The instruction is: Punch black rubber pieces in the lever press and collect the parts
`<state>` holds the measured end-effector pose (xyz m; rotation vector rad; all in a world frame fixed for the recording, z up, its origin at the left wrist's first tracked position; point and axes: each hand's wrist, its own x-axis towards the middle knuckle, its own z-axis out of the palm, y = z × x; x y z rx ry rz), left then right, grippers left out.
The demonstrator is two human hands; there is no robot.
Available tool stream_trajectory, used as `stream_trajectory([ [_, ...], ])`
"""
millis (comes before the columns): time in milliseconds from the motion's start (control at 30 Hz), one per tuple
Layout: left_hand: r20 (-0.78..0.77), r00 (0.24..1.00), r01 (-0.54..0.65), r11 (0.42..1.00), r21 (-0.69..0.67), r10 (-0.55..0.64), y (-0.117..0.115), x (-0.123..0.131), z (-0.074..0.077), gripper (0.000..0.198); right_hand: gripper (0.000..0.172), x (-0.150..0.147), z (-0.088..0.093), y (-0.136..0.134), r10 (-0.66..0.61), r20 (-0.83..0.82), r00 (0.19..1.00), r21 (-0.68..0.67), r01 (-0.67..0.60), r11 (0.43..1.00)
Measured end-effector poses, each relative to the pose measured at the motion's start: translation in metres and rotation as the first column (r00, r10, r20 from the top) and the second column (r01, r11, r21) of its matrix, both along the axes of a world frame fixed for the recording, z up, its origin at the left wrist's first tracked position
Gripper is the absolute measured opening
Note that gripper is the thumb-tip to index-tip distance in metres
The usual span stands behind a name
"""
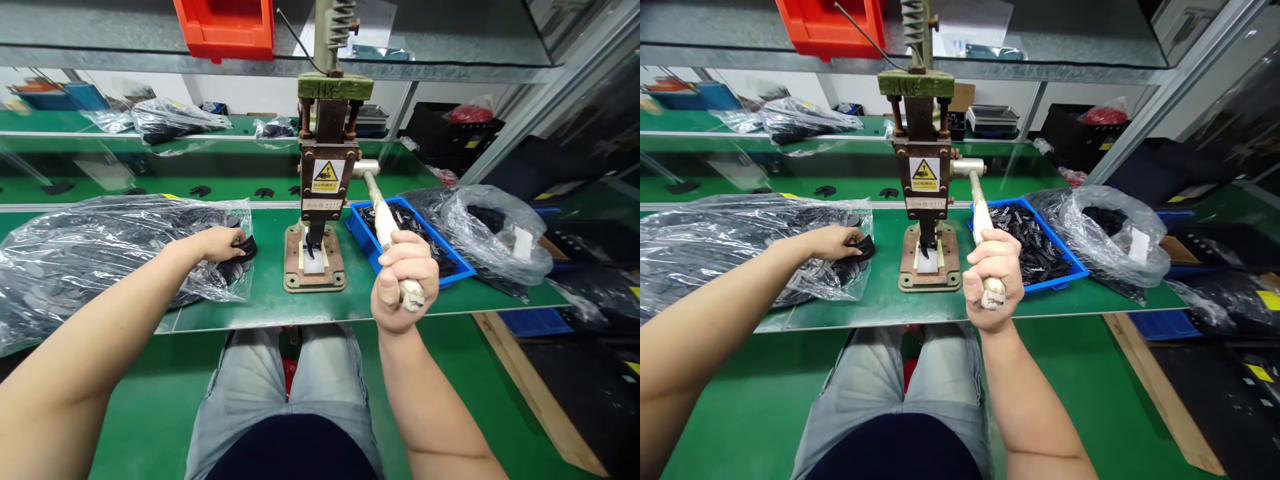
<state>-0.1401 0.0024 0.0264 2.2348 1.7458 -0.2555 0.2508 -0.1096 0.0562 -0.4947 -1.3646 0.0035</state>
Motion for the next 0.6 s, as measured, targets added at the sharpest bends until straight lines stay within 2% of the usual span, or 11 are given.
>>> stream_trajectory([
  [167, -0.004, 1.0, -0.008, 0.999, 0.047, 0.008, 0.002, -0.008, 0.014, 0.035, 0.02, 0.001, -0.001, 0.001, 0.005, 0.002, 1.0, 0.008, -0.005, 1.0],
  [300, 0.04, 0.999, -0.033, 0.988, 0.152, 0.027, -0.002, -0.007, 0.03, 0.036, 0.02, 0.0, -0.001, 0.001, -0.001, -0.001, 1.0, 0.006, 0.001, 1.0],
  [400, 0.06, 0.997, 0.03, 0.98, 0.195, -0.042, -0.008, 0.005, 0.037, 0.032, 0.02, 0.0, -0.001, 0.001, 0.0, 0.002, 1.0, 0.007, 0.0, 1.0],
  [500, 0.055, 0.984, 0.153, 0.964, 0.215, -0.169, -0.014, 0.028, 0.03, 0.031, 0.02, 0.0, -0.001, 0.0, -0.004, 0.005, 1.0, 0.0, 0.004, 1.0],
  [600, 0.116, 0.96, 0.223, 0.947, 0.233, -0.254, -0.019, 0.057, 0.014, 0.03, 0.02, 0.0, 0.0, -0.001, -0.005, 0.01, 1.0, -0.004, 0.005, 1.0],
])
